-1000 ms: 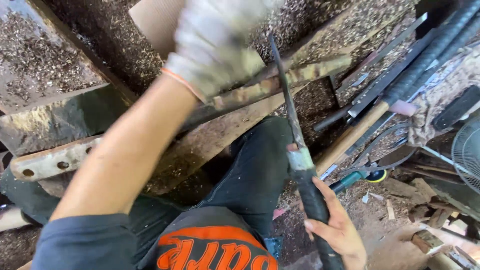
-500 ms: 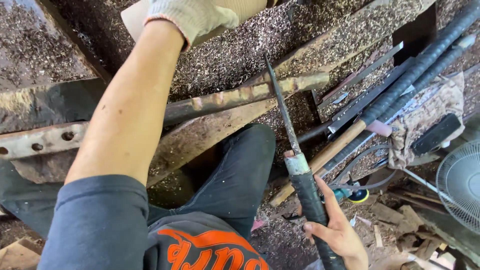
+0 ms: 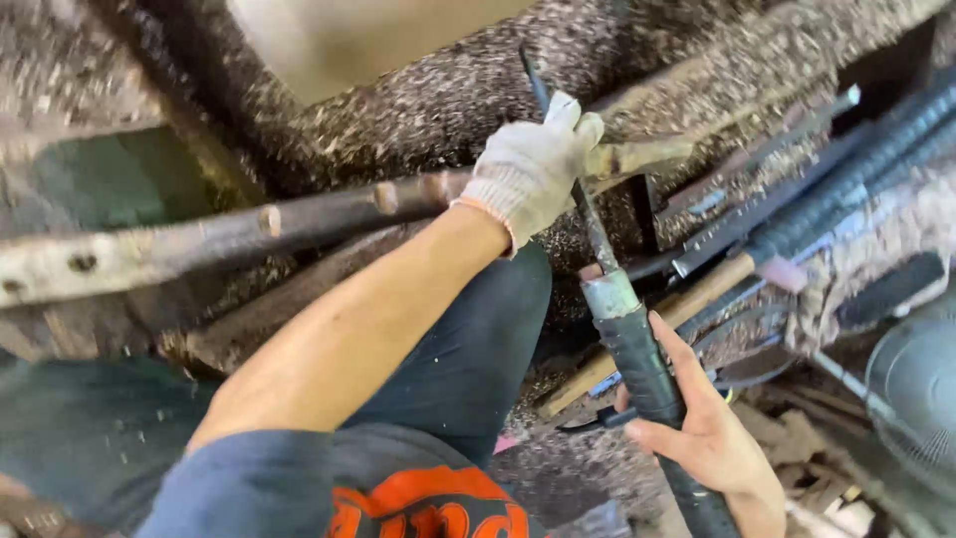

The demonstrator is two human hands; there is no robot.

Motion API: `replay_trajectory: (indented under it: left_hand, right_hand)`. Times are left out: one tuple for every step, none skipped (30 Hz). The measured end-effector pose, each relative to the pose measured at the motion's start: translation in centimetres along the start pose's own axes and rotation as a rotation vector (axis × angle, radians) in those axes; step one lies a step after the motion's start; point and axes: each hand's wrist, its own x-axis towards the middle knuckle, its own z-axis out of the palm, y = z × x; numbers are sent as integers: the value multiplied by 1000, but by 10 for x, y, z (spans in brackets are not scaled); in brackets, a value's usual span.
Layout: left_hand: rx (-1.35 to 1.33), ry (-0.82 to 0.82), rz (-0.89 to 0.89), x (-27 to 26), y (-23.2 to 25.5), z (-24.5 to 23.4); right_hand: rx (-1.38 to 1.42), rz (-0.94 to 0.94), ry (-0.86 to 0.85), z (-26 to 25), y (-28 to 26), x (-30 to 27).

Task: The person is carving and shaping a piece of wood using a traditional lathe and hand chisels.

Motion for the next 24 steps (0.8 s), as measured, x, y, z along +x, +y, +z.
replay_trajectory:
  left_hand:
    - [-4, 11, -26, -2, -3, -5]
    - [39, -13, -22, -2, -4, -8]
    - [82, -39, -18, -2, -4, -11]
    - [80, -36, -24, -2, -3, -13]
    - [58, -44, -73, -1, -3, -14]
    - [32, -54, -124, -2, -2, -14]
    - [27, -54, -133, -2, 1, -15]
    - [18, -3, -170, -2, 3, -17]
    - [9, 48, -206, -2, 5, -20]
    - [8, 50, -219, -3, 6, -19]
    - [5, 62, -231, -3, 6, -19]
    - [2, 72, -242, -5, 7, -19]
    - [2, 73, -253, -5, 6, -16]
    - [7, 95, -240, -5, 6, -14]
    - [13, 118, -226, -5, 5, -12]
    - [13, 119, -233, -5, 5, -10]
    - [15, 134, -227, -4, 5, -9]
    - [18, 147, -219, -4, 5, -8]
    - [18, 147, -223, -3, 4, -7]
    - [40, 119, -226, -2, 4, -6]
    - [63, 90, -229, -1, 3, -5]
    - [62, 89, -230, -1, 3, -6]
    - [63, 103, -223, -1, 4, -6]
    - [64, 118, -215, -1, 4, -7]
  right_hand:
    - [-19, 2, -22, -3, -5, 5]
    - [-32, 12, -9, -5, -8, 7]
    - [-46, 22, 3, -7, -10, 10]
    - [-50, 23, -2, -13, -10, 13]
    - [-50, 41, -24, -20, -10, 16]
    - [-51, 63, -48, -27, -9, 18]
    - [-56, 68, -56, -31, -13, 21]
    - [-107, 43, -65, -36, -17, 26]
    - [-158, 18, -75, -41, -21, 30]
    - [-164, 19, -87, -46, -22, 32]
    - [-186, 31, -95, -50, -24, 34]
    - [-207, 43, -102, -53, -25, 36]
    - [-211, 45, -112, -56, -23, 38]
    - [-208, 19, -118, -59, -22, 39]
    - [-204, -6, -123, -62, -21, 41]
    - [-207, -6, -129, -65, -16, 42]
    - [-209, -27, -139, -68, -13, 43]
    - [-209, -48, -146, -71, -9, 43]
    - [-210, -48, -150, -72, -6, 44]
    - [-157, -11, -154, -73, -4, 43]
    - [-104, 26, -157, -73, -2, 43]
    - [-104, 28, -157, -72, 0, 43]
    - [-102, 0, -164, -71, 1, 43]
    - [-102, -28, -170, -70, 2, 42]
